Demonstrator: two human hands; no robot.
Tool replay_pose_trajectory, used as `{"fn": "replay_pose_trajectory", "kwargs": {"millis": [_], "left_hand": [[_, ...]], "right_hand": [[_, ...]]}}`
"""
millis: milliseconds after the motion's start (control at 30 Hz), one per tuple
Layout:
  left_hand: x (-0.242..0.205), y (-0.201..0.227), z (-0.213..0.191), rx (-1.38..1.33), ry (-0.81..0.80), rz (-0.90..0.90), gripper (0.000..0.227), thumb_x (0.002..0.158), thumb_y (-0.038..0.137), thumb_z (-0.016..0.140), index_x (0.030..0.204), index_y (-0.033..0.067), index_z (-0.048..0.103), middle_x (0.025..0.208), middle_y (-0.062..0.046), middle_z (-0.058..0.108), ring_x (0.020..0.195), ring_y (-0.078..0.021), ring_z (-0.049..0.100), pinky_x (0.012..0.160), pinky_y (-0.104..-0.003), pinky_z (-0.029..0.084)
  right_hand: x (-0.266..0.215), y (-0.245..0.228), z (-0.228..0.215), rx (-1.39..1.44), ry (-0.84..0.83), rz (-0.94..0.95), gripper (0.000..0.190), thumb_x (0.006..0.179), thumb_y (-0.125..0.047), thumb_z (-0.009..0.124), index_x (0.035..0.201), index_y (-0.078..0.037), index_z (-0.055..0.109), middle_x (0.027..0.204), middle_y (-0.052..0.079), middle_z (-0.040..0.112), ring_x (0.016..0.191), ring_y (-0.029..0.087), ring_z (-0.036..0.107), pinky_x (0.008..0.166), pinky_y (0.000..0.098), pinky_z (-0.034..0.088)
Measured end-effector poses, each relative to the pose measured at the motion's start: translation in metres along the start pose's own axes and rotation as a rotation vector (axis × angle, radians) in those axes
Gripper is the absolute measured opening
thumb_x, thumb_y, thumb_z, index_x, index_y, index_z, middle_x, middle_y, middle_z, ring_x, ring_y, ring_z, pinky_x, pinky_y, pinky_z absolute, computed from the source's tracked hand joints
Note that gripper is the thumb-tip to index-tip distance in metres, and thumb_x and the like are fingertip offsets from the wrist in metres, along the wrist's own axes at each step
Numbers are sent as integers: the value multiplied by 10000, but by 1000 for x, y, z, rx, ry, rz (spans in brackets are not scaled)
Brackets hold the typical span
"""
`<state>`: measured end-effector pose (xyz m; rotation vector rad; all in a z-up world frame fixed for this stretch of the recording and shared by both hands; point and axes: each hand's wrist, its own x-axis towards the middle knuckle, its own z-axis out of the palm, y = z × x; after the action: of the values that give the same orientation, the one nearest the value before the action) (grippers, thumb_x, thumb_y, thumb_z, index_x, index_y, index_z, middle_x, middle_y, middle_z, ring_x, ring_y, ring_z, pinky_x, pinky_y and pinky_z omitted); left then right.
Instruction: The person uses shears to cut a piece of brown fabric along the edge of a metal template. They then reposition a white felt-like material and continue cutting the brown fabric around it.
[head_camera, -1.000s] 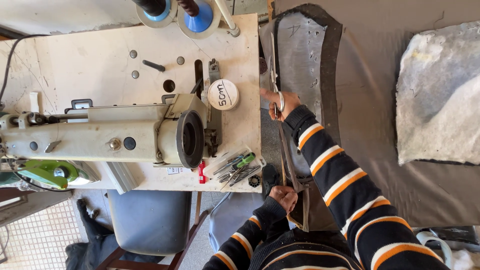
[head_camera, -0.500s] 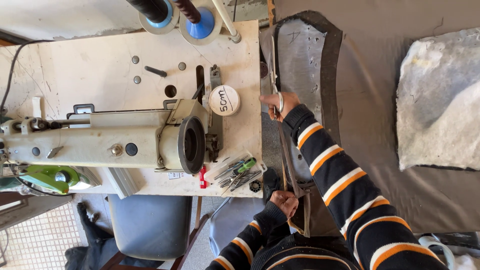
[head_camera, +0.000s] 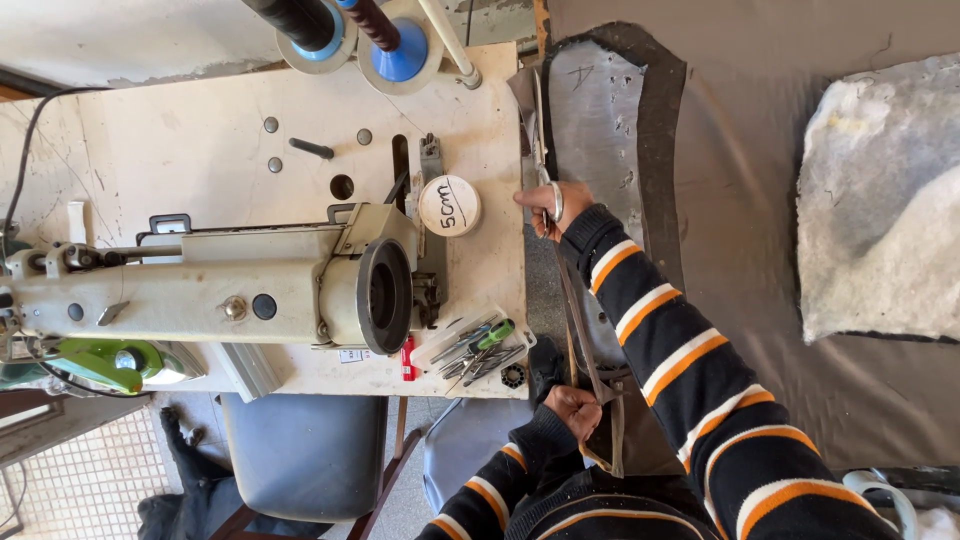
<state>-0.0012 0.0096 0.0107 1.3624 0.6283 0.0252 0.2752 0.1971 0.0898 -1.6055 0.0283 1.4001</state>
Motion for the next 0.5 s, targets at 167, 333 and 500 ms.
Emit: {"fn": "replay_pose_trajectory", "kwargs": {"millis": [167,333,500], "left_hand": [[-1,1,0,-56,-4,-65,412,912,95,536,503,146,547,435,-40,501,343,-158,448,362,-346,385],[0,-3,1,-71,10,-80,419,900,81,539,487,153,532,421,-36,483,332,-157,436,354,-339,369],[2,-15,1,-90,-11,-17,483,979,147,563,497,159,536,432,-44,501,339,-167,453,353,-354,371]], "right_hand": [[10,-8,3,149,-25,55,457,736,-391,856,916,-59,600,506,60,497,358,153,459,348,264,344],[25,-7,3,291,-10,104,719,665,-408,868,1270,-81,659,554,37,437,411,147,443,374,273,374],[27,-1,2,94,28,10,358,788,-208,857,600,-70,586,485,88,537,354,176,483,357,284,348]]}}
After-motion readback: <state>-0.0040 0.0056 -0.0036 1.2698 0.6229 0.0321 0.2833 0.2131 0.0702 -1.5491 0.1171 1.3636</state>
